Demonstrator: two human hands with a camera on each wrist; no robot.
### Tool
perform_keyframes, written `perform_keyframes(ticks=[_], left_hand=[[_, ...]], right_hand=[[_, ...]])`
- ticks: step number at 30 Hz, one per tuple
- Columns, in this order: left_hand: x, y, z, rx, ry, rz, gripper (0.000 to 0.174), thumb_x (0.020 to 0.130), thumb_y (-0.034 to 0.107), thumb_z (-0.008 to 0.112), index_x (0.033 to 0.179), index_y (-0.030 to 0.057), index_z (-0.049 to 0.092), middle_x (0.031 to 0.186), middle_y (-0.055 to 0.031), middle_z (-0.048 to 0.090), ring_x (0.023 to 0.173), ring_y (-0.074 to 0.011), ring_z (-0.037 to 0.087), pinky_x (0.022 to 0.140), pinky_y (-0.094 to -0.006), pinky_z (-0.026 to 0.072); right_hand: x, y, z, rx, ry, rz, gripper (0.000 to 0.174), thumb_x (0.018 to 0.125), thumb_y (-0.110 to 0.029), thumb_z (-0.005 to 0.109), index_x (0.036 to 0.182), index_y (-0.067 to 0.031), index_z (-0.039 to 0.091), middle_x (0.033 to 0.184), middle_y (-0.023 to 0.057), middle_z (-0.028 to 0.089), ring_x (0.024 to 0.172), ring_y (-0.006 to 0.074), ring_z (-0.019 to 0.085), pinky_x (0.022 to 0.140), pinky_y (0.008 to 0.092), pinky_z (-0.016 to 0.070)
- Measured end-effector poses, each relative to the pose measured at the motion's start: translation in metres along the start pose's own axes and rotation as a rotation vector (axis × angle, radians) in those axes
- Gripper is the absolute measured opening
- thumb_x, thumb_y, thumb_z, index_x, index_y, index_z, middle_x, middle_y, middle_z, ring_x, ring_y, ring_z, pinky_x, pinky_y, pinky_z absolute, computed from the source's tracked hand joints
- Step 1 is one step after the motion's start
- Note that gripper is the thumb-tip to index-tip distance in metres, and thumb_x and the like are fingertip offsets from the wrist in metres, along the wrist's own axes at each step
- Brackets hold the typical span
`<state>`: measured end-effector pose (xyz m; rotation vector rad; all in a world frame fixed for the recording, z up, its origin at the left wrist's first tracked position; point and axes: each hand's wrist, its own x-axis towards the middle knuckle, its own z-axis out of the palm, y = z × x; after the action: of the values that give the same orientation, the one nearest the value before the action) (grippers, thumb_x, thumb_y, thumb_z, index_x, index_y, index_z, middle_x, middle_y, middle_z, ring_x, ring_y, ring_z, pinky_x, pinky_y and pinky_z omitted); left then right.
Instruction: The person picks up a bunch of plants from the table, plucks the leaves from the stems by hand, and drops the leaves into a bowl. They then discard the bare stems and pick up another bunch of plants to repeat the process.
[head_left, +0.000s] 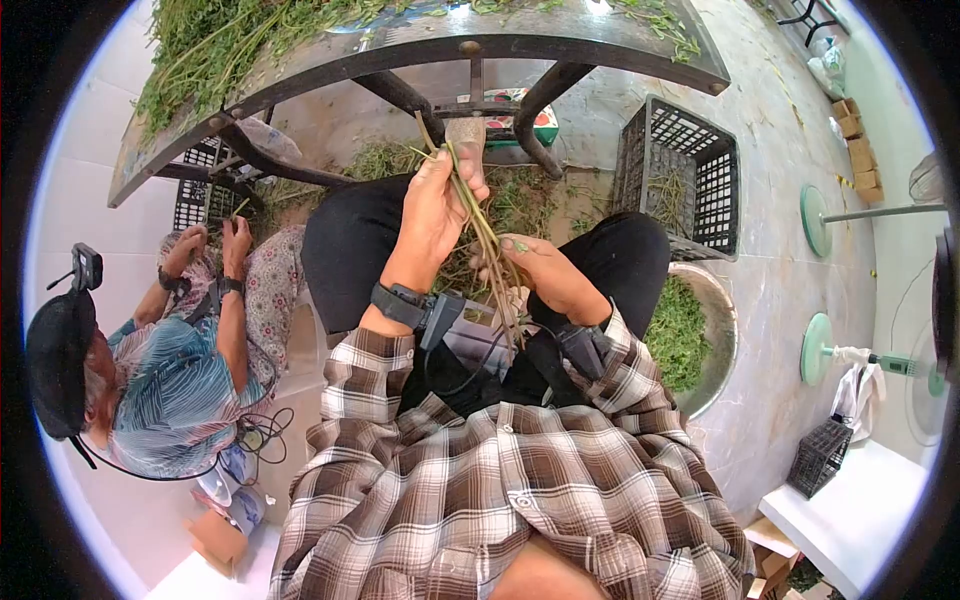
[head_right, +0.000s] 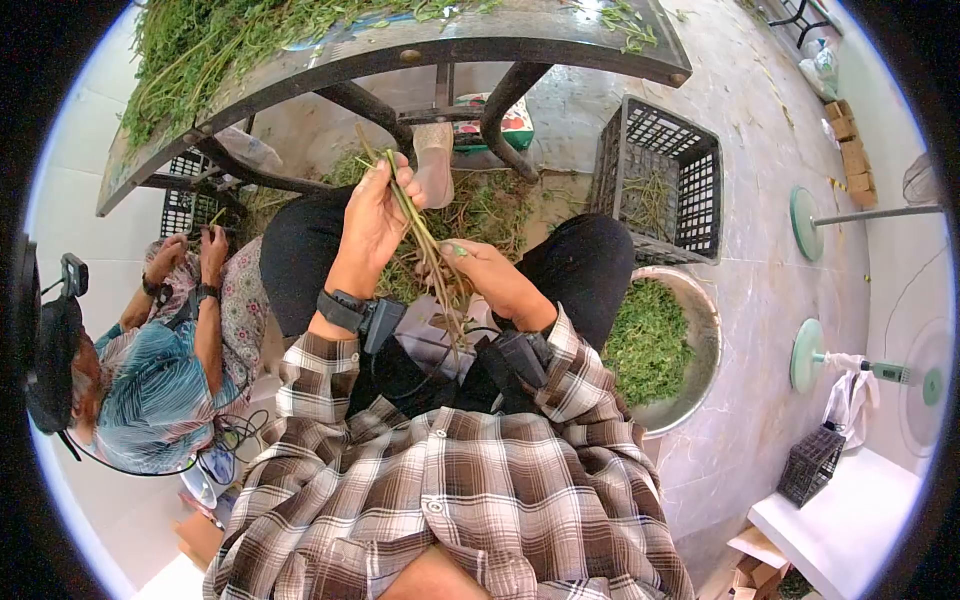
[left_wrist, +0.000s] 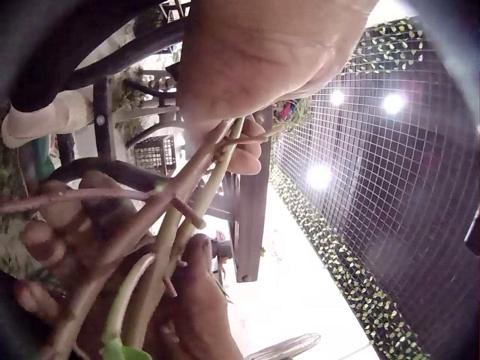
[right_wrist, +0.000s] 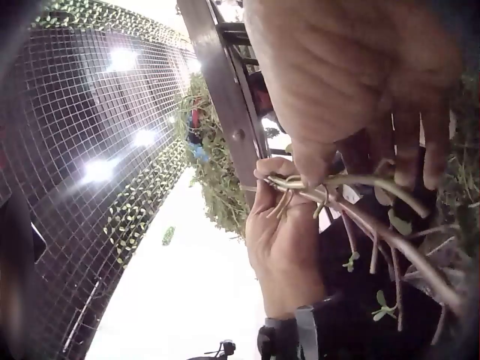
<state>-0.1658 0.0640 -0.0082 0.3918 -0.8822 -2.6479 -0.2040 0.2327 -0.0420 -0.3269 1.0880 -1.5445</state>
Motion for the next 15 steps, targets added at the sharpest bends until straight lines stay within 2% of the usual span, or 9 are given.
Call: perform_keyframes(ticks=[1, 3, 7, 9, 13, 15], left_hand=[[0.001, 0.0, -0.001, 0.0, 0.001, 0.001, 0.024, 0.097, 0.022, 0.035, 0.093, 0.0023, 0.049, 0.074, -0.0028, 0.05, 0.063, -0.0137, 0.051, 0.06, -0.0285, 0.0479], [0.002, 0.001, -0.005, -0.084, 0.015, 0.002, 0.024, 0.097, 0.022, 0.034, 0.093, 0.0022, 0.047, 0.07, -0.0015, 0.044, 0.058, -0.0122, 0.043, 0.054, -0.0268, 0.0406], [0.0, 0.004, -0.004, -0.132, 0.041, -0.013, 0.023, 0.097, 0.022, 0.034, 0.093, 0.0021, 0.045, 0.068, -0.0006, 0.041, 0.056, -0.0112, 0.039, 0.051, -0.0255, 0.0361], [0.0, 0.004, -0.007, -0.148, -0.024, -0.025, 0.023, 0.097, 0.023, 0.035, 0.092, 0.0023, 0.045, 0.068, -0.0002, 0.04, 0.056, -0.0112, 0.039, 0.051, -0.0255, 0.0363], [-0.001, 0.002, -0.007, -0.181, -0.042, -0.066, 0.023, 0.097, 0.023, 0.035, 0.092, 0.0025, 0.045, 0.067, -0.0003, 0.04, 0.056, -0.0107, 0.039, 0.051, -0.025, 0.0364], [-0.002, 0.0, -0.006, -0.189, -0.035, -0.106, 0.022, 0.097, 0.022, 0.035, 0.092, 0.0029, 0.045, 0.067, 0.0001, 0.039, 0.056, -0.0099, 0.039, 0.05, -0.0238, 0.0361]], right_hand=[[-0.001, -0.002, 0.001, -0.001, -0.001, 0.001, 0.032, 0.093, -0.026, 0.044, 0.109, -0.0008, 0.056, 0.092, 0.0054, 0.061, 0.076, 0.0109, 0.055, 0.067, 0.023, 0.0455], [-0.003, -0.004, 0.003, 0.154, -0.073, 0.056, 0.033, 0.095, -0.022, 0.04, 0.117, 0.001, 0.048, 0.104, 0.0092, 0.06, 0.084, 0.013, 0.058, 0.07, 0.0258, 0.0476], [-0.008, -0.002, 0.009, 0.201, -0.103, 0.036, 0.033, 0.093, -0.018, 0.044, 0.118, 0.0019, 0.047, 0.105, 0.0099, 0.06, 0.081, 0.0126, 0.058, 0.068, 0.0255, 0.0473], [-0.012, -0.005, 0.016, 0.157, -0.102, 0.086, 0.03, 0.085, -0.007, 0.049, 0.114, -0.0006, 0.051, 0.099, 0.0057, 0.059, 0.074, 0.01, 0.056, 0.063, 0.0221, 0.0478], [-0.006, 0.001, 0.014, 0.13, -0.154, 0.063, 0.033, 0.08, -0.003, 0.052, 0.113, -0.0007, 0.052, 0.094, 0.0044, 0.058, 0.071, 0.0086, 0.056, 0.062, 0.021, 0.047], [-0.006, 0.001, 0.014, 0.079, -0.147, 0.057, 0.03, 0.08, -0.004, 0.054, 0.11, -0.0013, 0.054, 0.086, 0.0018, 0.059, 0.065, 0.0075, 0.054, 0.059, 0.0205, 0.046]])
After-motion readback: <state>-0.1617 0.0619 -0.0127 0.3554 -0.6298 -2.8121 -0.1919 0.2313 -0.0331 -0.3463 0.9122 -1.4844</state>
